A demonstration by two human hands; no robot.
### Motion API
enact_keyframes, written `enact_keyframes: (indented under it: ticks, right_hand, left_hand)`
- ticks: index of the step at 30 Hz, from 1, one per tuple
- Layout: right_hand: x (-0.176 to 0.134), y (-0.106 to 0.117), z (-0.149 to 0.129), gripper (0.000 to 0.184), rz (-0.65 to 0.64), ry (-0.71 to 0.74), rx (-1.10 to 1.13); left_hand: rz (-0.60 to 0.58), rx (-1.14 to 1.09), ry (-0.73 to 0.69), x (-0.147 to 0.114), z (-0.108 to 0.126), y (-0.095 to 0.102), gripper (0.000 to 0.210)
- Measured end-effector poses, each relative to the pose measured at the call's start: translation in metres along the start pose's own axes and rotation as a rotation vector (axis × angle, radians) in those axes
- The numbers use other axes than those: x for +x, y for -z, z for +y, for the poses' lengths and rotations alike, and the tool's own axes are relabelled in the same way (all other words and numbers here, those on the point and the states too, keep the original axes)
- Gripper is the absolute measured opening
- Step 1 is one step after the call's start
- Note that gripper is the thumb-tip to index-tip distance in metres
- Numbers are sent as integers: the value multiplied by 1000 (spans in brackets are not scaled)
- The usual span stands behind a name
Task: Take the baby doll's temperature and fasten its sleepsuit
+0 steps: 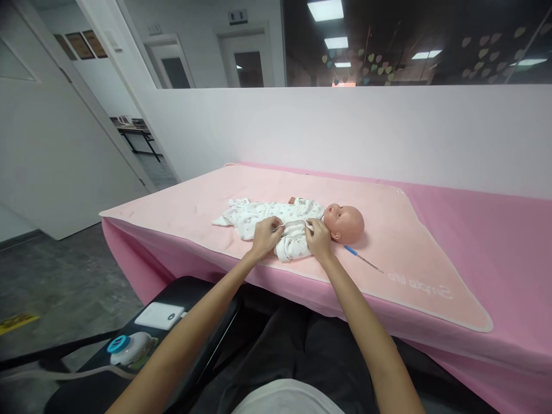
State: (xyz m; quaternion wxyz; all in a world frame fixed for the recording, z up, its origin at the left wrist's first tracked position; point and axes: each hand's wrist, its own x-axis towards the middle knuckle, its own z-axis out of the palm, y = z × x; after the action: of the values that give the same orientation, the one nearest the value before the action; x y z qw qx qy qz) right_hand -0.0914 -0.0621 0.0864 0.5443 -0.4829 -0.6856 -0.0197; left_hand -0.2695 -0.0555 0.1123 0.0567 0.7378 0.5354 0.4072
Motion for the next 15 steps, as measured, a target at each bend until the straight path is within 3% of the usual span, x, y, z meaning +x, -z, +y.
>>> enact_keyframes:
  ticks: [6, 10, 15]
  right_hand:
    - [-11, 41, -1, 20, 46, -80, 25]
    - [-21, 82, 11, 20, -21, -110, -89]
    - [-43, 132, 35, 25, -272, -181, -414]
  left_hand:
    - [35, 12, 37, 31, -11, 6, 21]
    - [7, 87, -59, 50, -8, -4, 24]
    - [-236, -280, -226, 64, 1, -25, 15]
